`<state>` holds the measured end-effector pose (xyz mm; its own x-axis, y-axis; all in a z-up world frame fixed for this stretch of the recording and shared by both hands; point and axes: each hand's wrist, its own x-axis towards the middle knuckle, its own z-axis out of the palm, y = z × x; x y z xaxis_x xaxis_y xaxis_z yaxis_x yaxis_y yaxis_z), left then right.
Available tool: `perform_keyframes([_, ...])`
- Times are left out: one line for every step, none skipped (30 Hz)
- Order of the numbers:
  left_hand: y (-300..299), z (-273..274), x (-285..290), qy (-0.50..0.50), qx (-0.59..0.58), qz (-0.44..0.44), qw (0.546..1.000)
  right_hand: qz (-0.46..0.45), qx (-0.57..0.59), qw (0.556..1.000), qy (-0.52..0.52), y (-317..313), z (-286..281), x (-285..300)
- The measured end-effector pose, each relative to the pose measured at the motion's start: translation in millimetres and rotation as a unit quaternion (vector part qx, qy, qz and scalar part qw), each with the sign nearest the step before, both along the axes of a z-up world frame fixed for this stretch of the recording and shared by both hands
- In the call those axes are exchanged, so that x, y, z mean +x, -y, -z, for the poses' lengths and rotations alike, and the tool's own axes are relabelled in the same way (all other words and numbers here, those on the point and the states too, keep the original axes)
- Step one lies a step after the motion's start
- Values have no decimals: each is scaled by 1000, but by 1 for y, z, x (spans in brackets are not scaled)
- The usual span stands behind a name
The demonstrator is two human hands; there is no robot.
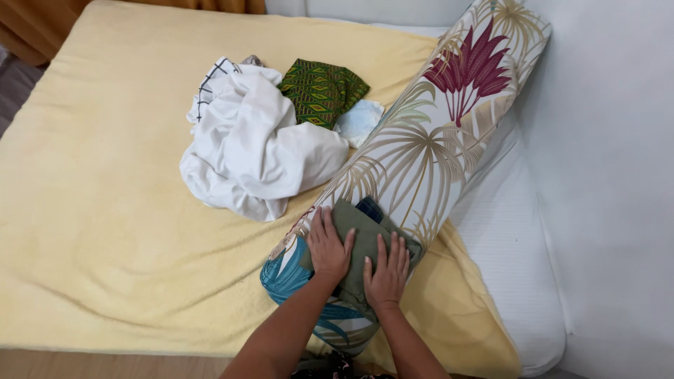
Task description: The person folds various clothing items, including a pink top, a black garment, and green shorts, on a bed. They then place the folded items into a wardrobe shelf. Finally, the person unfolds a white sheet on the bed.
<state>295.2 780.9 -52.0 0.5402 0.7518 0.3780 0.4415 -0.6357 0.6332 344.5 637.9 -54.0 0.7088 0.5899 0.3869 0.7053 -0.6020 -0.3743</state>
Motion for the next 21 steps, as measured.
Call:
perform_keyframes([-4, -5, 6, 3, 0, 3, 1000, 3, 0, 1000, 3, -1, -2, 1])
perform_keyframes([-7, -8, 9, -39, -15, -14, 999, 11, 30, 1000, -3, 0, -3, 0])
perform_keyframes([-9, -11, 11, -80, -29, -32, 996, 18, 59, 998, -8, 1, -4, -1])
perform_keyframes([-13, -14, 9, -80, -30, -35, 996, 14, 58, 998, -7, 1, -3, -1])
perform_keyframes([-18, -17, 6, -104, -28, -6, 994, 21, 56, 998, 3, 1, -3, -1])
perform_keyframes([-24, -21, 2, -127, -25, 21, 991, 25, 55, 998, 14, -1, -3, -1])
perform_keyframes([-29, -13, 0, -126, -25, 15, 992, 20, 55, 998, 15, 0, -2, 0])
perform_keyframes([-34, -6, -5, -106, 9, 56, 993, 36, 38, 998, 27, 0, -1, 0])
perform_keyframes([-39, 1, -9, -86, 43, 95, 991, 53, 21, 998, 40, 0, 0, -1])
perform_keyframes([-42, -1, -10, -85, 45, 88, 991, 46, 25, 998, 41, -2, 2, 1])
perform_keyframes([-44, -2, -11, -106, 30, 101, 989, 51, 22, 998, 42, -4, 5, 3])
perform_keyframes([-42, -4, -12, -129, 12, 118, 985, 61, 16, 997, 40, -2, 8, 4])
perform_keyframes([-39, -8, -13, -130, 13, 115, 985, 58, 18, 997, 39, -2, 7, 4])
perform_keyframes([-39, -13, -10, -173, -23, 107, 979, 60, 17, 997, 38, -4, 7, 6])
perform_keyframes([-38, -16, -8, -215, -59, 98, 970, 62, 15, 997, 37, -6, 7, 7])
perform_keyframes([-39, -15, -9, -216, -60, 100, 969, 64, 14, 997, 36, -4, 8, 6])
perform_keyframes([-40, -13, -10, -205, -84, 106, 969, 63, 17, 997, 34, -1, 9, 5])
perform_keyframes([-40, -11, -11, -194, -107, 111, 969, 60, 20, 997, 32, 1, 10, 5])
perform_keyframes([-40, -16, -15, -195, -108, 113, 968, 62, 18, 997, 31, 3, 9, 4])
perform_keyframes([-42, -22, -17, -201, -161, 121, 959, 69, 21, 997, 27, 4, 8, 4])
perform_keyframes([-44, -28, -19, -207, -213, 128, 946, 76, 25, 997, 24, 4, 6, 5])
